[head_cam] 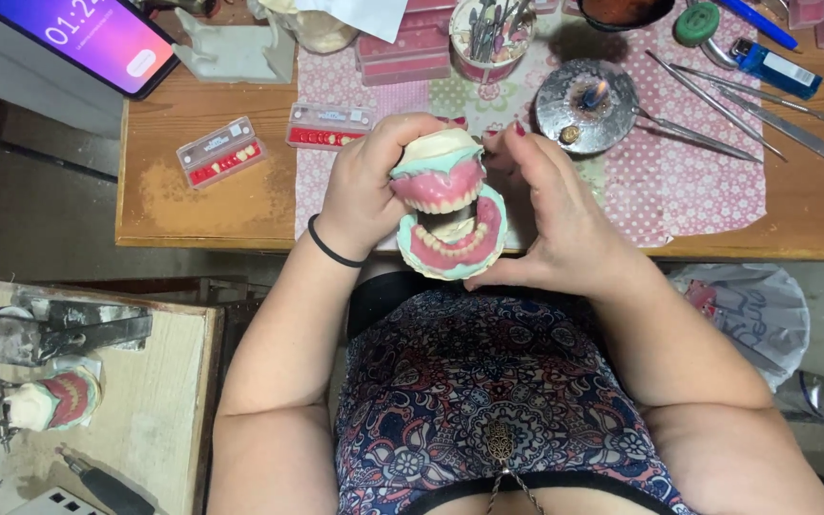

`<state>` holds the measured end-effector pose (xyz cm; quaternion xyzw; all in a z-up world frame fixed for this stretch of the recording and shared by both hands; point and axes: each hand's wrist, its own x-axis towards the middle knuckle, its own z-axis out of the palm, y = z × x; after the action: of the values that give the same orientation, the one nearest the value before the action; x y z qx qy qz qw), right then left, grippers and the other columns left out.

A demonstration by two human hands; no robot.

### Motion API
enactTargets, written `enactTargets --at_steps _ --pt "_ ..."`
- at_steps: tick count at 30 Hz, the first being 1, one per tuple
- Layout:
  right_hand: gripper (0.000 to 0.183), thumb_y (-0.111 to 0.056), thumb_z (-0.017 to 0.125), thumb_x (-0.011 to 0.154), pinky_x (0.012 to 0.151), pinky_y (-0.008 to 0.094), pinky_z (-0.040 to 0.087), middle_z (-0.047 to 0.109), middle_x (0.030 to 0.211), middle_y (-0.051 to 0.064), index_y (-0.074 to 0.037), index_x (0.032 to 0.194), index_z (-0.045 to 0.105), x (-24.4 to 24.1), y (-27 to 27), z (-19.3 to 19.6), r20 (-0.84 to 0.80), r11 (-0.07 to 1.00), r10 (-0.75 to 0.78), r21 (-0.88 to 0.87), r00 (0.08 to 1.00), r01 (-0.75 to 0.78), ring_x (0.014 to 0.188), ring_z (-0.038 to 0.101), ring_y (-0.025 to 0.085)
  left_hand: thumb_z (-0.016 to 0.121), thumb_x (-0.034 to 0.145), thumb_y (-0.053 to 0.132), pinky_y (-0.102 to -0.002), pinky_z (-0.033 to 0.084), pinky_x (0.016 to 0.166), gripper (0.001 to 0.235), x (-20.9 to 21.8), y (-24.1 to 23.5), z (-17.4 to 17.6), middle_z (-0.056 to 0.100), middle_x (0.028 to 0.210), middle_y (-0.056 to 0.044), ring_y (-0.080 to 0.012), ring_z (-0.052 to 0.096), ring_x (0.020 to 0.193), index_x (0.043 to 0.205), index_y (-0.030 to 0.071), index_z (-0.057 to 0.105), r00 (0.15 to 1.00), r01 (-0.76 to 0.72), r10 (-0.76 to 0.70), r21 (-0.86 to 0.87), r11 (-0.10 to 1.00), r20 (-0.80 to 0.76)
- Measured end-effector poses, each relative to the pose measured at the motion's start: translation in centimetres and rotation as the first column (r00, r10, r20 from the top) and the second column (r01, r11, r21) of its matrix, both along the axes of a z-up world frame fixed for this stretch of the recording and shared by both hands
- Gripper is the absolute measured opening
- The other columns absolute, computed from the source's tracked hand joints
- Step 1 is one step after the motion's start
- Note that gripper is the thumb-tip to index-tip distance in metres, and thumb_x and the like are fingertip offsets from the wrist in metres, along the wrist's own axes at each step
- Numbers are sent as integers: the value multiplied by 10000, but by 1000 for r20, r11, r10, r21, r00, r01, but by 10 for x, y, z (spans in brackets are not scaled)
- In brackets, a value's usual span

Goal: The person uses a metal spatula to apply wax to a dental cast mounted on an articulator, then places individual artificial teeth into the wax bed and adjusts their positions. The person repeatedly opens and closes the articulator to check alignment and continues to refine the wax and tooth placement.

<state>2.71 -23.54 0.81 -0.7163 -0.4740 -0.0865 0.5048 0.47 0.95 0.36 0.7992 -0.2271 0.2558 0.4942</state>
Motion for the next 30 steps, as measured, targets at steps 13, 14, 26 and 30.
enactTargets --at_steps 13,14,26,30 --pt "1049 -385 1077 579 1012 600 515 633 1287 282 106 1374 600 -4 17 8 4 977 7 215 1000 -8 1138 645 499 691 1014 362 -439 615 860 344 -2 -7 5 747 1026 -93 -341 757 937 1214 82 707 993 77 -83 75 994 83" --pt "1020 -386 1091 572 982 592 526 644 1261 276 93 1340 623 -5 20 11 28 971 -20 237 999 13 1105 651 489 697 1012 359 -443 613 872 351 -2 -7 5 750 1049 -99 -342 757 956 1220 77 705 992 87 -93 71 994 83" --pt "817 -544 881 869 1028 508 487 611 1354 275 41 1342 563 -16 13 38 267 988 -130 -44 955 146 1174 653 410 696 1041 245 -418 566 1037 378 2 3 10 682 1389 -112 -304 703 1252 1364 88 578 993 56 -18 333 941 -116" --pt "780 -528 868 890 1009 517 505 628 1326 280 48 1328 577 -16 14 43 294 985 -142 -57 945 166 1144 667 416 735 1033 253 -422 593 987 419 3 8 15 694 1339 -123 -302 724 1165 1383 121 546 985 80 -36 264 961 -170"
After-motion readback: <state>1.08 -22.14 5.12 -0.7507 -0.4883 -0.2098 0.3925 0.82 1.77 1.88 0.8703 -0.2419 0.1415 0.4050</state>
